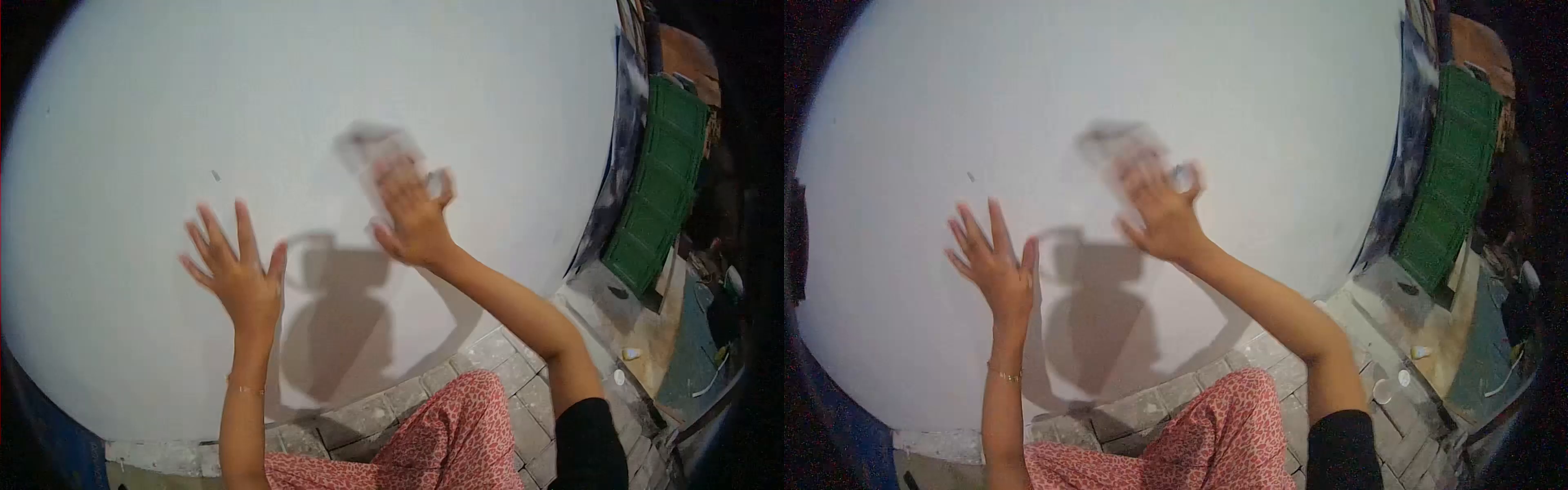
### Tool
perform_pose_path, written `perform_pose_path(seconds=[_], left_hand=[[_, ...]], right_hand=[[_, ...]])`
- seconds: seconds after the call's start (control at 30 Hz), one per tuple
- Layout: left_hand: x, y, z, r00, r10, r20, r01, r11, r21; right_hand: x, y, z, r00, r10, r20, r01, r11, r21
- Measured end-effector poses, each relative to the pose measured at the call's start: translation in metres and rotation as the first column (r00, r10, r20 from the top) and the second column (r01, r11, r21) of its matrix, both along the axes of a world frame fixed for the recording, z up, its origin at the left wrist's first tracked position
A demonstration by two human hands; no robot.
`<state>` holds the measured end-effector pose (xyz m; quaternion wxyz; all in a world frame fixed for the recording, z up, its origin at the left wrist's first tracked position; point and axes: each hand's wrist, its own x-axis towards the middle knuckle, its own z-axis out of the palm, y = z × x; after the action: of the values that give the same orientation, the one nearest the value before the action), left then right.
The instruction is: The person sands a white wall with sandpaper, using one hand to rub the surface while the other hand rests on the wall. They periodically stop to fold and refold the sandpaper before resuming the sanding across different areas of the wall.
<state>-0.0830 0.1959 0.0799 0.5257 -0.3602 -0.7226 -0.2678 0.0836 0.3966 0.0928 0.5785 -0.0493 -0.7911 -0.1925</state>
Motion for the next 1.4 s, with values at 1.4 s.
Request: perform_pose_path(seconds=[1.4], left_hand=[[-0.004, 0.027, 0.022, 0.989, 0.010, -0.147, 0.006, 0.994, 0.112]], right_hand=[[-0.040, -0.043, 0.002, 0.978, -0.165, -0.124, 0.161, 0.986, -0.043]])
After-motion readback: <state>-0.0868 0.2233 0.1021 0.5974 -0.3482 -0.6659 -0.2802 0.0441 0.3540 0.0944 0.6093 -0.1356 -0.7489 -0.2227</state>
